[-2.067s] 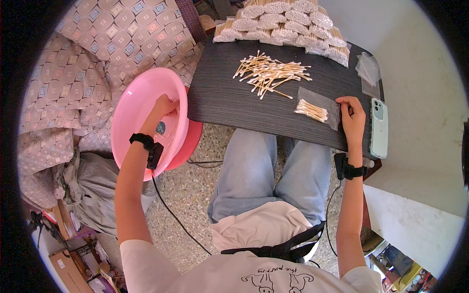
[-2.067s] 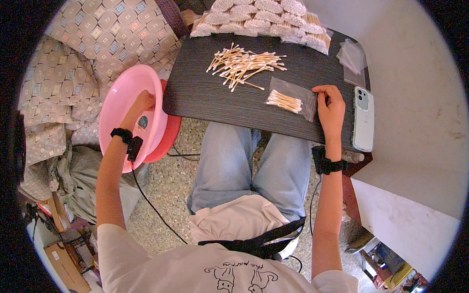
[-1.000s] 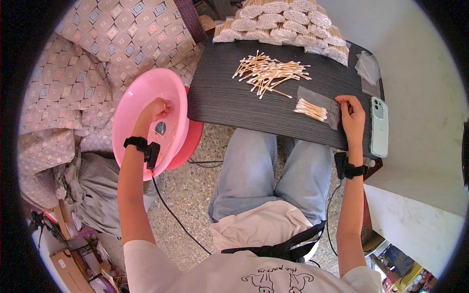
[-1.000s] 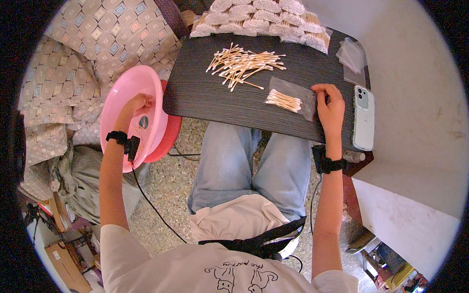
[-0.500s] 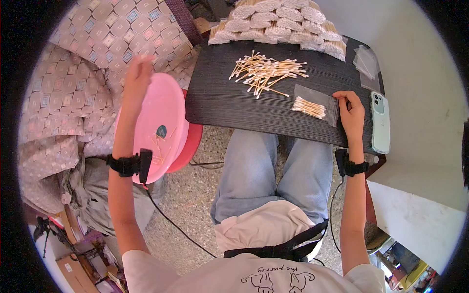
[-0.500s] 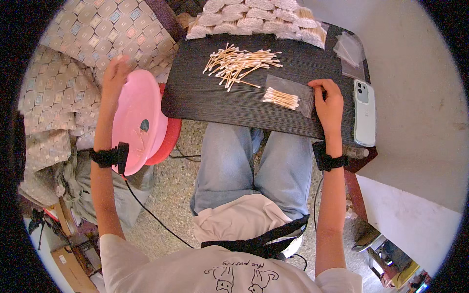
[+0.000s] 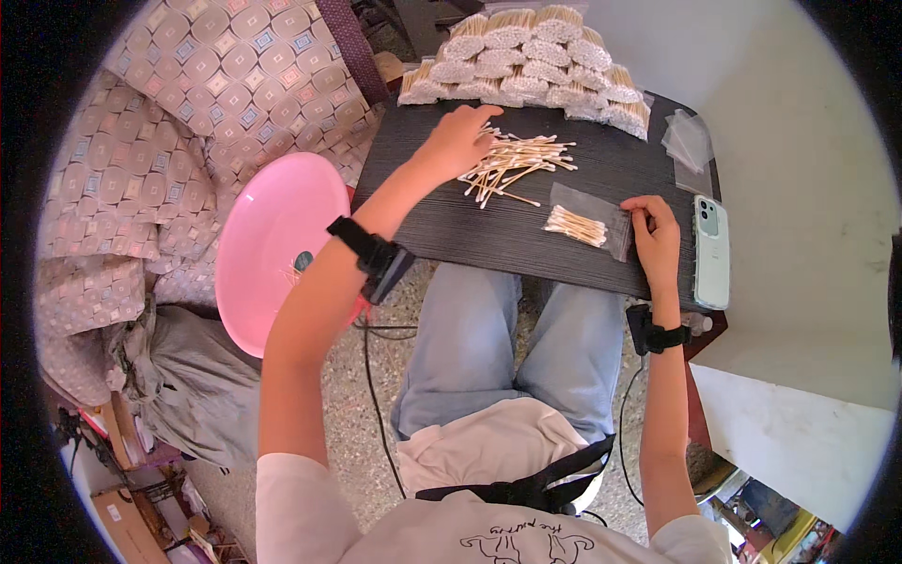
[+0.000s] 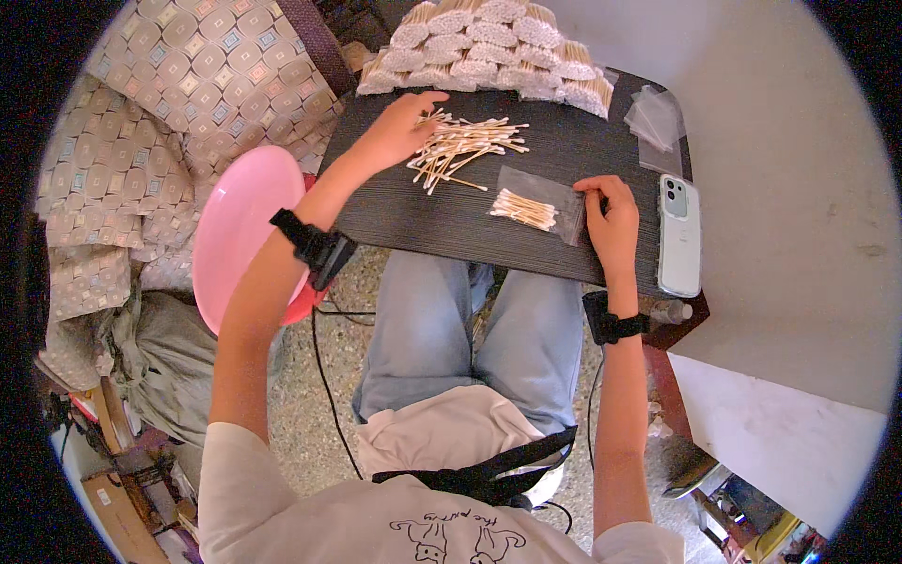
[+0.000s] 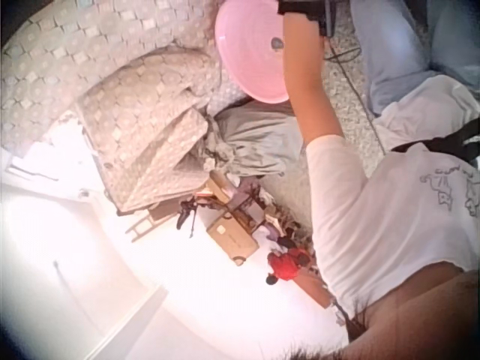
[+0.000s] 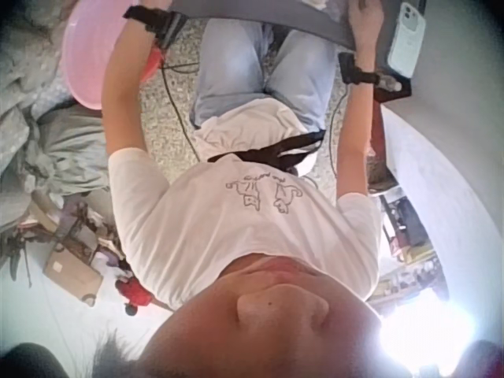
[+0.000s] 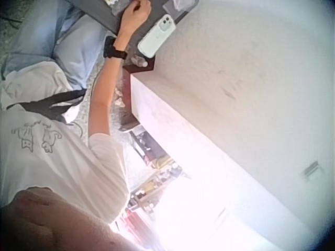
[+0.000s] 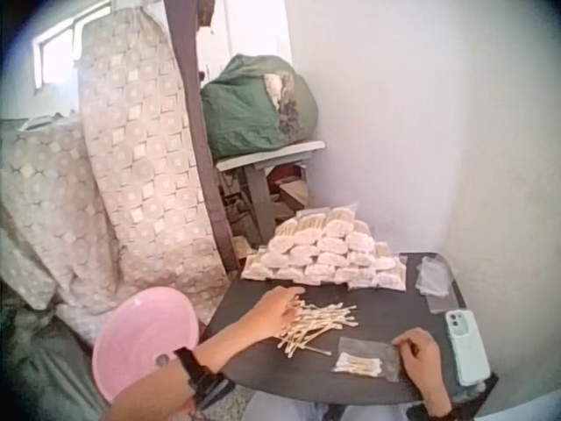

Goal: Gathering cotton swabs from a bowl and placing them into a small plastic zip-lock bag.

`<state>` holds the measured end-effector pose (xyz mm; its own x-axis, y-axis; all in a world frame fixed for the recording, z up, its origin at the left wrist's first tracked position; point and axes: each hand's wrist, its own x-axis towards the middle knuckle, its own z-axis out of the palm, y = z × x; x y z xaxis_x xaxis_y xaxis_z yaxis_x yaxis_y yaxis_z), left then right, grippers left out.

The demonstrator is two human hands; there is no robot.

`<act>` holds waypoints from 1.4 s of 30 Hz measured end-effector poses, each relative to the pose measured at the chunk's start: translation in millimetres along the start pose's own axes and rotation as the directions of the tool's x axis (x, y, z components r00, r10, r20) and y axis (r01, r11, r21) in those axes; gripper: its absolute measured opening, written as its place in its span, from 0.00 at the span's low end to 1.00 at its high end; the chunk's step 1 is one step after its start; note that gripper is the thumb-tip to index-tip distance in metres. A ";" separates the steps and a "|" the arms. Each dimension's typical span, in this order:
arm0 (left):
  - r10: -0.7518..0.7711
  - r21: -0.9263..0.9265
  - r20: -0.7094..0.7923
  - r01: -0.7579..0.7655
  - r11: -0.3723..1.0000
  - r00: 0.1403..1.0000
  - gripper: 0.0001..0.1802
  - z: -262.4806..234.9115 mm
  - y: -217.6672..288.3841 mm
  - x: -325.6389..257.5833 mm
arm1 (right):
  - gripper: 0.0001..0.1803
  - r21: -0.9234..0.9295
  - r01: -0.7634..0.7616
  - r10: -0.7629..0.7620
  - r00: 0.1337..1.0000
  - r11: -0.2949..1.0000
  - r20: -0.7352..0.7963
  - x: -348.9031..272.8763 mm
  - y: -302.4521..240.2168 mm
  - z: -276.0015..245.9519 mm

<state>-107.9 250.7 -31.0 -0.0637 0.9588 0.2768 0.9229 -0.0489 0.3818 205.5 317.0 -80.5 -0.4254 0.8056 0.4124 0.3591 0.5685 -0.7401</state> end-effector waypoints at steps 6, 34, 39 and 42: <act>-0.036 -0.206 -0.022 0.030 0.978 0.999 0.18 -82.8 -8.3 -50.6 | 0.06 0.054 -0.037 0.037 0.999 0.998 0.001 0.4 -1.6 -3.8; -0.586 0.499 0.377 0.375 0.781 0.718 0.08 -87.5 -113.2 -204.2 | 0.06 -0.110 -0.016 0.016 1.000 0.994 0.001 1.8 -6.7 1.6; -0.573 0.518 0.362 0.352 0.779 0.735 0.06 -80.5 -125.1 -209.6 | 0.06 -0.125 -0.042 0.044 0.999 0.991 0.013 2.1 -7.5 1.6; -0.581 0.490 0.346 0.386 0.781 0.737 0.08 -77.5 -124.6 -208.2 | 0.06 -0.120 -0.038 0.040 0.999 0.992 0.011 1.6 -5.1 0.3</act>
<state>-239.1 35.5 -67.9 -0.4519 0.8316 -0.3229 0.8827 0.4691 -0.0273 202.8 315.3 -76.3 -0.4202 0.8256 0.3766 0.4718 0.5533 -0.6865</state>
